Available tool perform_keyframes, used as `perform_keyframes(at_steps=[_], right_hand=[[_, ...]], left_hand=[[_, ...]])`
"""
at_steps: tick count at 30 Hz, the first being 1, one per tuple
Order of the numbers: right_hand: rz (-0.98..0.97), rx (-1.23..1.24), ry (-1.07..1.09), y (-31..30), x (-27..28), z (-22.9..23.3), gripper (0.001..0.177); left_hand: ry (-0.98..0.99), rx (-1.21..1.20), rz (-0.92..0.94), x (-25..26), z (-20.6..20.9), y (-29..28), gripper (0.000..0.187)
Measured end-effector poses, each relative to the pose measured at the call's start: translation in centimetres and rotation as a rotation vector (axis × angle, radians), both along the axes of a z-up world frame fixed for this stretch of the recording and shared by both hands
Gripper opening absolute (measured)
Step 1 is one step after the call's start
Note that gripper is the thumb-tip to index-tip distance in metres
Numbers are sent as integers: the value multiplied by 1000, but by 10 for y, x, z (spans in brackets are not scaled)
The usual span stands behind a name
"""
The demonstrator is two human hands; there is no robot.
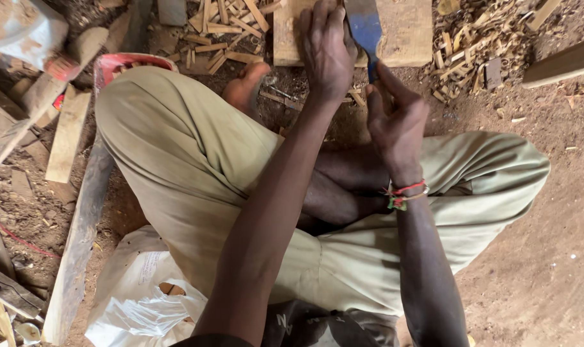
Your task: The person sits cross-legged on the ground and uses a chisel to carve a small wooden block. They repeatedly strike the chisel with their hand to remove wood shavings, shaping the block. The person occasionally pauses to inspect the carved surface.
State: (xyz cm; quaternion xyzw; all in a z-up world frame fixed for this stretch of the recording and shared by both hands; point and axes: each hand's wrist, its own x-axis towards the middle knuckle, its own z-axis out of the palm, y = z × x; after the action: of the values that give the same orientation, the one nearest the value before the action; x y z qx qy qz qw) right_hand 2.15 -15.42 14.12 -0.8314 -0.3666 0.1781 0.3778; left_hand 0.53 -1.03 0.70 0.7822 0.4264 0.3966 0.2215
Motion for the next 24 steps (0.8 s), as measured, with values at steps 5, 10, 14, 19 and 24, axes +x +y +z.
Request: perform_keyframes(at_steps=[5, 10, 14, 19, 24], right_hand=[[-53, 1, -42, 4, -13, -4, 40], [-7, 178, -183, 20, -14, -26, 37], [32, 327, -408, 30, -16, -41, 26], [-206, 46, 583, 4, 22, 4, 45], [-174, -30, 398, -9, 14, 44, 48]], left_hand=[[28, -54, -34, -10, 20, -3, 40], [131, -89, 10, -2, 10, -4, 33], [11, -223, -46, -18, 4, 5, 22], [-78, -100, -120, -21, 8, 1, 40], [64, -15, 9, -5, -7, 10, 20]])
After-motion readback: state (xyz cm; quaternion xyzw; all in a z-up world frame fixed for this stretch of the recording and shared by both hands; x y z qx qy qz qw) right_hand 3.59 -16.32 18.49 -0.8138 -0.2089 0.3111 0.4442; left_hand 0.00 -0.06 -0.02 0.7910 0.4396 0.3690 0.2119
